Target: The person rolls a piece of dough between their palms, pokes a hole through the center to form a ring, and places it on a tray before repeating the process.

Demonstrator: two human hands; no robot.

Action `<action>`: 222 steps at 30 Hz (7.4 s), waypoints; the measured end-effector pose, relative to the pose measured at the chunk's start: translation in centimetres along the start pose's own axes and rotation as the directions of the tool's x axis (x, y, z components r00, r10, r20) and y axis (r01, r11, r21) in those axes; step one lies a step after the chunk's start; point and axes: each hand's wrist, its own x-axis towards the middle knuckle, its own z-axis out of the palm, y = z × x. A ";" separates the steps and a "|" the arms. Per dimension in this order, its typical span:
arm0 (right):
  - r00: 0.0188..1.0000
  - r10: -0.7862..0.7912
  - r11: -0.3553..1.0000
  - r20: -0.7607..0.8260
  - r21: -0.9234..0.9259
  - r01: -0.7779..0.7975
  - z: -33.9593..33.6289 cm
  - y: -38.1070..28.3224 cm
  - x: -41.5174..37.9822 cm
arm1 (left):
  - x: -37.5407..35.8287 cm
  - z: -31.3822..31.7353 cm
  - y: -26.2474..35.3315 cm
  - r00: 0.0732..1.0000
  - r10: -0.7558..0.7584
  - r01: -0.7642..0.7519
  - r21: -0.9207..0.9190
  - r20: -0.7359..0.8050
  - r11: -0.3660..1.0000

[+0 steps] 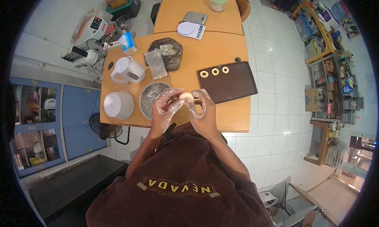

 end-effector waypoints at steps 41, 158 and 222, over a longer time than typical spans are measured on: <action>0.991 0.110 0.962 -0.075 0.260 -0.087 1.2 1.7 -2.1 | -0.3 -1.1 -1.6 0.999 0.040 -0.043 0.099 0.035 0.994; 0.988 0.028 0.994 -0.151 -0.102 -0.044 0.7 5.4 0.0 | 1.9 -2.3 -5.8 0.998 -0.020 -0.006 0.450 0.054 0.893; 0.951 0.292 0.886 0.100 0.347 -0.309 -0.1 5.7 -0.1 | 2.3 -3.4 -6.7 0.985 -0.166 0.168 -0.057 0.044 0.984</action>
